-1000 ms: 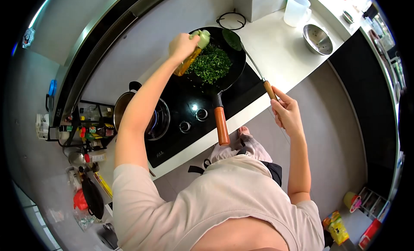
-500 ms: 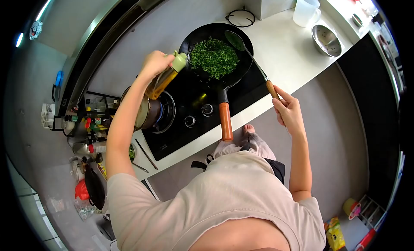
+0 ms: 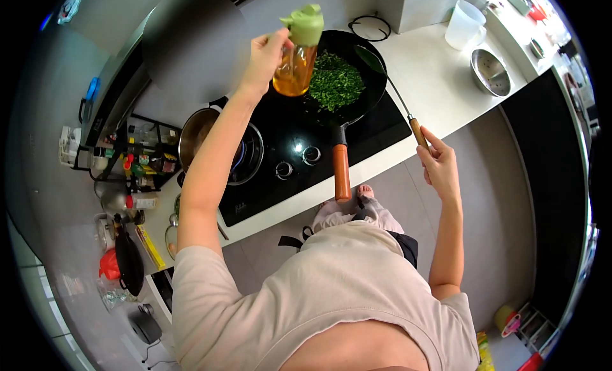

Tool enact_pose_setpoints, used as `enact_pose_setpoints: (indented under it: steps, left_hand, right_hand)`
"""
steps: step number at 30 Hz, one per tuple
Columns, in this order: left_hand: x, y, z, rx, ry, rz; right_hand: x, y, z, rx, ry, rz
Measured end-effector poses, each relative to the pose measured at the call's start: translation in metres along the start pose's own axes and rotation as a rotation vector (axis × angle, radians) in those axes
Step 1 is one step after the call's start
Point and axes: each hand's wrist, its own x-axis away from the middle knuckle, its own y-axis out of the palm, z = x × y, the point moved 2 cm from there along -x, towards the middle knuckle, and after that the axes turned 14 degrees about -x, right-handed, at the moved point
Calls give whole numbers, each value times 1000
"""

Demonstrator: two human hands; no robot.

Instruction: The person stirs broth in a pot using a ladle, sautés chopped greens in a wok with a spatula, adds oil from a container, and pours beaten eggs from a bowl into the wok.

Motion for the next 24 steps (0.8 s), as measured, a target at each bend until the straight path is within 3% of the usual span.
enact_pose_setpoints:
  steps: [1, 4, 6, 7, 9, 12, 15, 17, 20, 24]
  left_hand:
    - [2, -9, 8, 60, 22, 41]
    - [14, -42, 29, 95, 91, 216]
    - [32, -67, 54, 104, 84, 349]
    - [34, -88, 60, -27, 194, 381]
    - [45, -122, 75, 250, 56, 395]
    - [70, -170, 105, 298, 112, 424]
    - [99, -191, 145, 304, 152, 537]
    - [104, -232, 156, 380, 186, 495]
    - [109, -283, 178, 362, 239, 531]
    - [107, -342, 198, 308, 304, 598]
  right_hand:
    - [0, 0, -4, 112, -24, 11]
    - [7, -5, -22, 571, -484, -62]
    - [23, -4, -46, 778, -387, -116]
    - [27, -2, -54, 877, -387, -156]
    - [29, 11, -66, 1053, -320, -236]
    - [1, 47, -33, 999, -475, -224]
    - [-31, 81, -15, 874, -428, -163]
    - [-44, 90, -18, 782, -401, -144]
    - [-63, 110, -19, 705, -504, -147]
    - [-53, 127, -4, 832, -502, -220]
